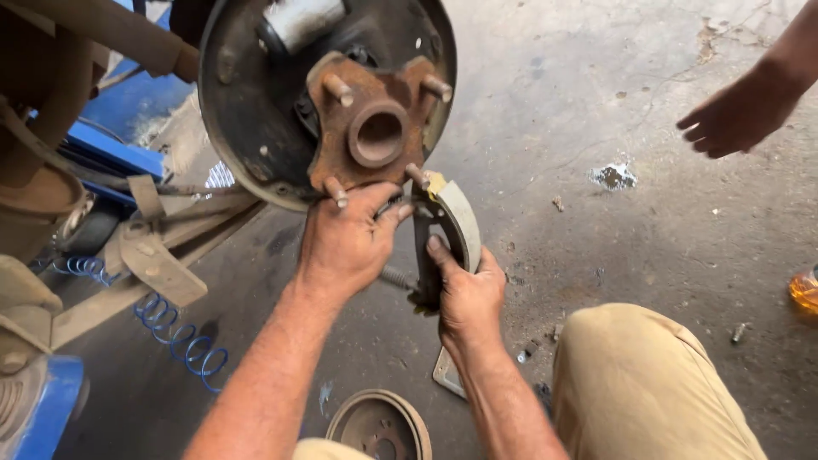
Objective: Replacing brake shoes on a vehicle's rear drum brake assembly.
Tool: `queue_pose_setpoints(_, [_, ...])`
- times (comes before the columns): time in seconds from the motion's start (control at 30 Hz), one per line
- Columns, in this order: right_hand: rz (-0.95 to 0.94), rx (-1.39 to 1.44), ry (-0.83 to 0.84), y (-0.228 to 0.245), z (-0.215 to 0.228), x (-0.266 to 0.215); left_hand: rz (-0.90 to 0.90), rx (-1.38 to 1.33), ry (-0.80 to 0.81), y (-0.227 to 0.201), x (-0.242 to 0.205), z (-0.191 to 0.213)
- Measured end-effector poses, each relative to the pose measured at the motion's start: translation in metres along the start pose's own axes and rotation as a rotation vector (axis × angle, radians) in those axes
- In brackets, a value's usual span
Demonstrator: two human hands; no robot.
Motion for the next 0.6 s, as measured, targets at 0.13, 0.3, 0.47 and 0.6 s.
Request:
queue_pose_setpoints(0.13, [-0.169, -0.009, 0.061, -0.017, 0.012, 0.013, -0.007, -0.033, 0.023, 0.003, -0.002, 0.0])
queue_pose_setpoints(0.3, [-0.154, -0.106, -0.024, -0.01, 0.034, 0.017, -0.132, 0.022, -0.158, 0.002, -0.012, -0.004])
queue_pose_setpoints(0.47, [-0.043, -0.233, -0.117, 0.018, 0.074, 0.025, -0.125, -0.05, -0.365, 0.001, -0.038, -0.006])
queue_pose_setpoints(0.6, [0.026, -0.334, -0.047, 0.058, 0.077, 0.0, 0.119, -0.045, -0.406, -0.037, -0.07, -0.019])
Point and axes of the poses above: each hand's wrist, its own x-axis towards the middle knuckle, its own z-axis out of the back of the hand, y = z × x, the point moved 4 cm from there along x, towards the middle knuckle, and after that the axes turned 8 degrees about x, right-handed, at the moved point
